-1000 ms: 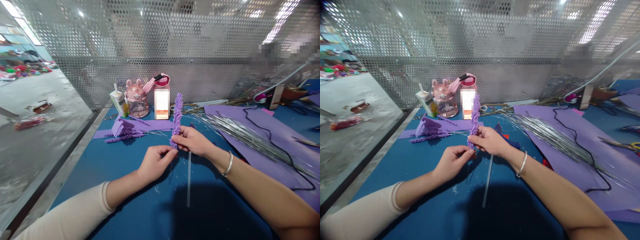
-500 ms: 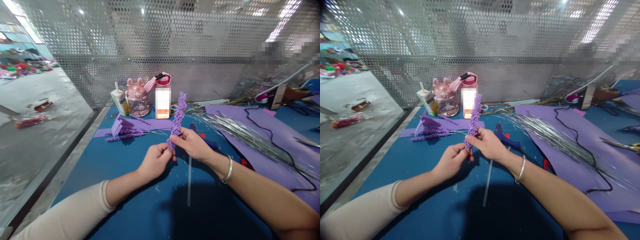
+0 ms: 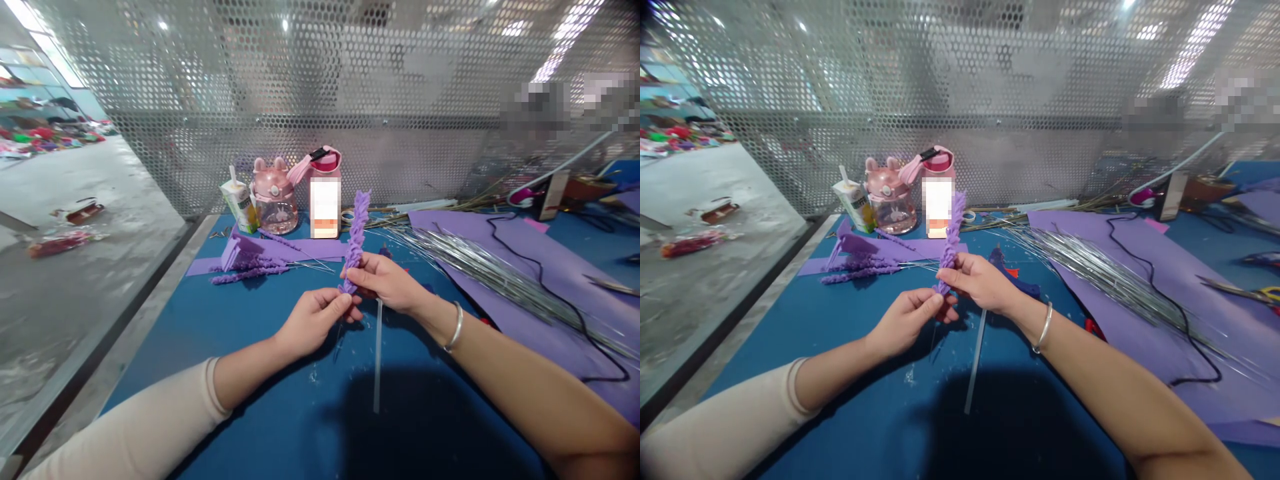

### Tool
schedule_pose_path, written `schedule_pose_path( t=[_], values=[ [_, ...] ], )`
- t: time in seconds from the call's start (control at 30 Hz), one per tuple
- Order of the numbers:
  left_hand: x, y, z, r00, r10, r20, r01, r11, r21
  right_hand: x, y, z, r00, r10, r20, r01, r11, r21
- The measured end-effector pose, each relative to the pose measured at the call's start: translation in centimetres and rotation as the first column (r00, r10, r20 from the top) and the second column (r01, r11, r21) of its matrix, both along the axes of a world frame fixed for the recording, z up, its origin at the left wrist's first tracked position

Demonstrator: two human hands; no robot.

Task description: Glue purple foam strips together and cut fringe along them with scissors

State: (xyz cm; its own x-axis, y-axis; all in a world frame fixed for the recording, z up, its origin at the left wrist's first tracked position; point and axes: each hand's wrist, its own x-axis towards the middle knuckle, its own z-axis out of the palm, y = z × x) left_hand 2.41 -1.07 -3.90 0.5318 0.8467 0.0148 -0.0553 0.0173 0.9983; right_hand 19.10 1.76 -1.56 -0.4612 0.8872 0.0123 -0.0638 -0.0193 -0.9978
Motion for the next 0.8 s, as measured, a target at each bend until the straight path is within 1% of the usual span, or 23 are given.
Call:
schedule_pose_path(
  t=[0.17,0.33,0.47,0.53,0.6,0.63,0.67,0.7,0.73,0.77,0.8],
  values=[
    [0.1,0.0,-0.1,0.997,0.007,-0.071,-0.004,0.999,0.050,-0.2,-0.2,0.0,1.000,0.005,0.026,-0.005,1.000,-0.006],
    [0.1,-0.2,-0.3,0.995,0.002,-0.096,0.006,0.997,0.083,-0.3,-0.2,-0.1,0.998,-0.022,0.059,0.020,0.999,0.038],
    [0.0,-0.3,0.0,0.992,0.005,-0.124,0.014,0.988,0.157,-0.3,-0.4,0.0,0.997,-0.020,0.077,0.015,0.998,0.059],
    [0.1,-0.6,-0.2,0.991,0.021,-0.133,0.004,0.983,0.184,-0.4,-0.5,0.1,0.997,-0.003,0.082,-0.003,0.998,0.065],
    [0.1,-0.9,-0.7,0.986,0.072,-0.152,-0.027,0.960,0.278,-0.5,-0.4,0.2,0.995,-0.002,0.104,-0.007,0.996,0.089],
    [0.1,-1.0,-1.1,0.981,0.118,-0.155,-0.055,0.931,0.361,-0.4,-0.4,0.4,0.991,-0.028,0.127,0.014,0.994,0.111],
    [0.0,-1.1,-1.4,0.974,0.174,-0.148,-0.089,0.885,0.456,-0.3,-0.3,0.5,0.986,-0.067,0.154,0.046,0.990,0.136],
    [-0.1,-1.2,-1.7,0.965,0.231,-0.122,-0.127,0.822,0.555,-0.1,-0.1,0.6,0.977,-0.113,0.180,0.083,0.983,0.163],
    [-0.3,-1.3,-2.0,0.958,0.274,-0.091,-0.151,0.744,0.651,0.1,0.0,0.8,0.967,-0.152,0.205,0.113,0.975,0.190],
    [-0.5,-1.4,-2.2,0.954,0.296,-0.050,-0.164,0.653,0.739,0.4,0.2,0.9,0.957,-0.174,0.231,0.126,0.969,0.211],
    [-0.7,-1.5,-2.3,0.957,0.290,-0.015,-0.155,0.553,0.819,0.6,0.4,1.0,0.949,-0.176,0.260,0.118,0.967,0.226]
  ],
)
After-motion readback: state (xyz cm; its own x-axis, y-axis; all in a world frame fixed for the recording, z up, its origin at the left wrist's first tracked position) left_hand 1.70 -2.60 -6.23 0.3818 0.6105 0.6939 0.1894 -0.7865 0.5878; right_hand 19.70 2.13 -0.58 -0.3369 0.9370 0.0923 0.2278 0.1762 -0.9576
